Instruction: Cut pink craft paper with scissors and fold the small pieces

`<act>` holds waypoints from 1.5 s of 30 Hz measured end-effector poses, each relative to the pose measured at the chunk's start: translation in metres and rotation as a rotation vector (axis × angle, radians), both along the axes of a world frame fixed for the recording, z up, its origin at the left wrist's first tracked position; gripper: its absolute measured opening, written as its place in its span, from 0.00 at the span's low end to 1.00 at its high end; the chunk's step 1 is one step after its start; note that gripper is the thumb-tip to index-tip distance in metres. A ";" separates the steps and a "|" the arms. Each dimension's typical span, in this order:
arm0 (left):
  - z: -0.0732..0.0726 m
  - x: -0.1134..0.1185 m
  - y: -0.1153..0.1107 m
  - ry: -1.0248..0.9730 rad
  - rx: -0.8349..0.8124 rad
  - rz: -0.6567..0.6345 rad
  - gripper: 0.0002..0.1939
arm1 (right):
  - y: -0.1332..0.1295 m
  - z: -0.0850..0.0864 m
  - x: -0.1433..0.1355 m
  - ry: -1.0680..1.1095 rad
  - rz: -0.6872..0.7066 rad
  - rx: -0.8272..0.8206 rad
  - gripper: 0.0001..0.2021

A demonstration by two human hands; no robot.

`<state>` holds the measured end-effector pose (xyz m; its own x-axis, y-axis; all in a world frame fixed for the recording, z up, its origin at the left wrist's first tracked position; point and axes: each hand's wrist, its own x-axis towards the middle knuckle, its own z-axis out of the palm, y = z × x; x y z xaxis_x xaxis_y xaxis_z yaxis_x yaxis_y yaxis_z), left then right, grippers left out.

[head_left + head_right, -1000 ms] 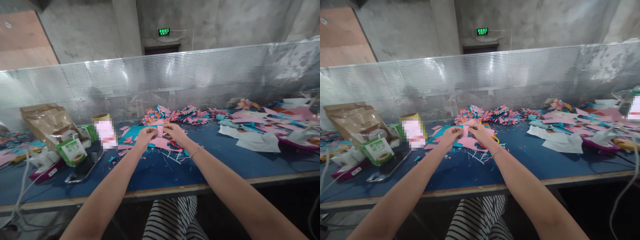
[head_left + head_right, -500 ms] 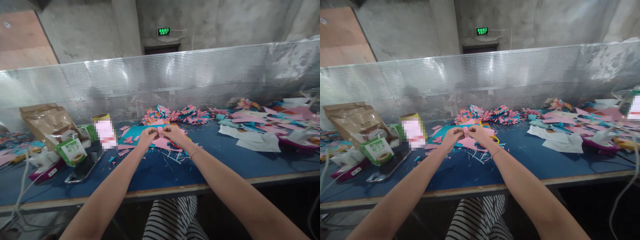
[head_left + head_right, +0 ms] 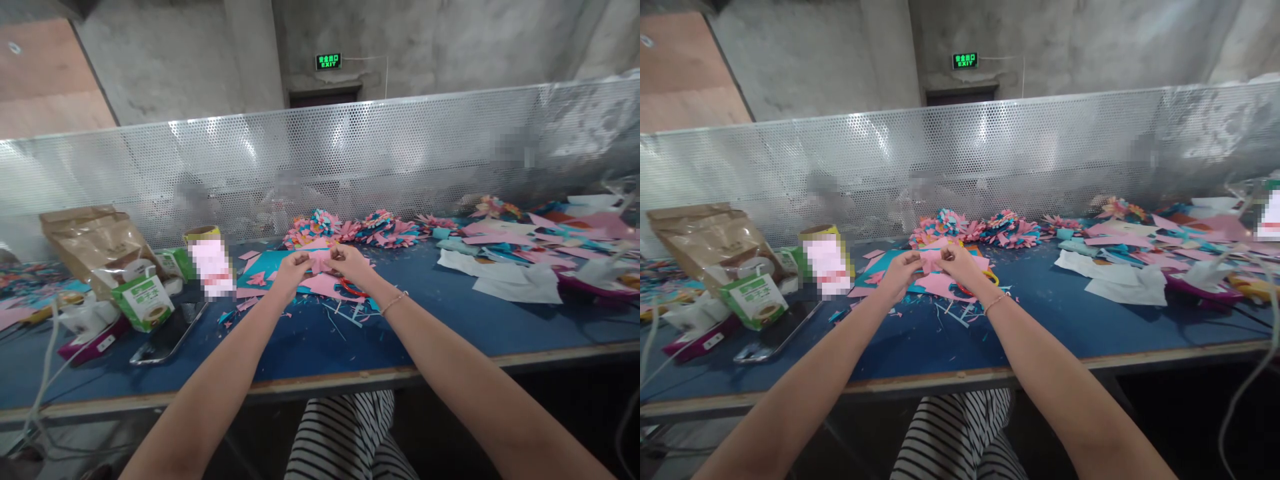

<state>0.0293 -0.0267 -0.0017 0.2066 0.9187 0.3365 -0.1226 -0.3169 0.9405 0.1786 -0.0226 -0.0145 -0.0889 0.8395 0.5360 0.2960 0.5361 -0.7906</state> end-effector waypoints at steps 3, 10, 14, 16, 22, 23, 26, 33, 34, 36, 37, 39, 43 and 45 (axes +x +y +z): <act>0.000 0.000 0.001 -0.013 -0.009 0.011 0.11 | 0.007 -0.005 0.002 0.007 -0.015 -0.020 0.08; -0.003 -0.001 0.005 0.027 0.022 0.064 0.09 | 0.009 -0.007 0.002 0.134 0.050 -0.090 0.07; -0.004 -0.002 0.008 0.060 0.051 0.114 0.07 | 0.006 -0.006 0.001 0.294 0.146 -0.168 0.08; -0.003 -0.002 0.009 0.058 0.048 0.115 0.07 | 0.005 -0.006 0.001 0.389 0.192 -0.214 0.10; -0.002 -0.004 0.010 0.042 0.050 0.066 0.09 | 0.004 -0.006 0.002 0.538 0.275 -0.299 0.12; -0.002 -0.004 0.010 0.036 0.047 0.053 0.09 | 0.004 -0.005 0.002 0.539 0.278 -0.304 0.11; -0.003 -0.005 0.010 0.015 0.027 0.014 0.10 | 0.002 -0.004 0.002 0.545 0.280 -0.306 0.08; -0.005 -0.006 0.013 0.062 0.077 0.075 0.09 | 0.000 0.000 0.001 0.603 0.250 -0.335 0.04; -0.005 -0.006 0.014 0.071 0.088 0.088 0.10 | 0.000 0.001 0.001 0.607 0.250 -0.332 0.03; -0.005 -0.006 0.014 0.086 0.104 0.110 0.11 | 0.000 0.001 0.001 0.592 0.254 -0.315 0.03; -0.004 -0.006 0.014 0.094 0.114 0.115 0.11 | 0.000 0.001 0.001 0.568 0.251 -0.305 0.04; -0.003 -0.006 0.014 0.104 0.137 0.114 0.11 | 0.000 0.000 0.001 0.500 0.225 -0.283 0.06; -0.001 -0.005 0.012 0.108 0.132 0.079 0.05 | -0.001 0.001 0.001 0.422 0.175 -0.212 0.10; -0.002 -0.005 0.010 0.103 0.126 0.063 0.06 | -0.002 0.002 0.002 0.419 0.158 -0.183 0.12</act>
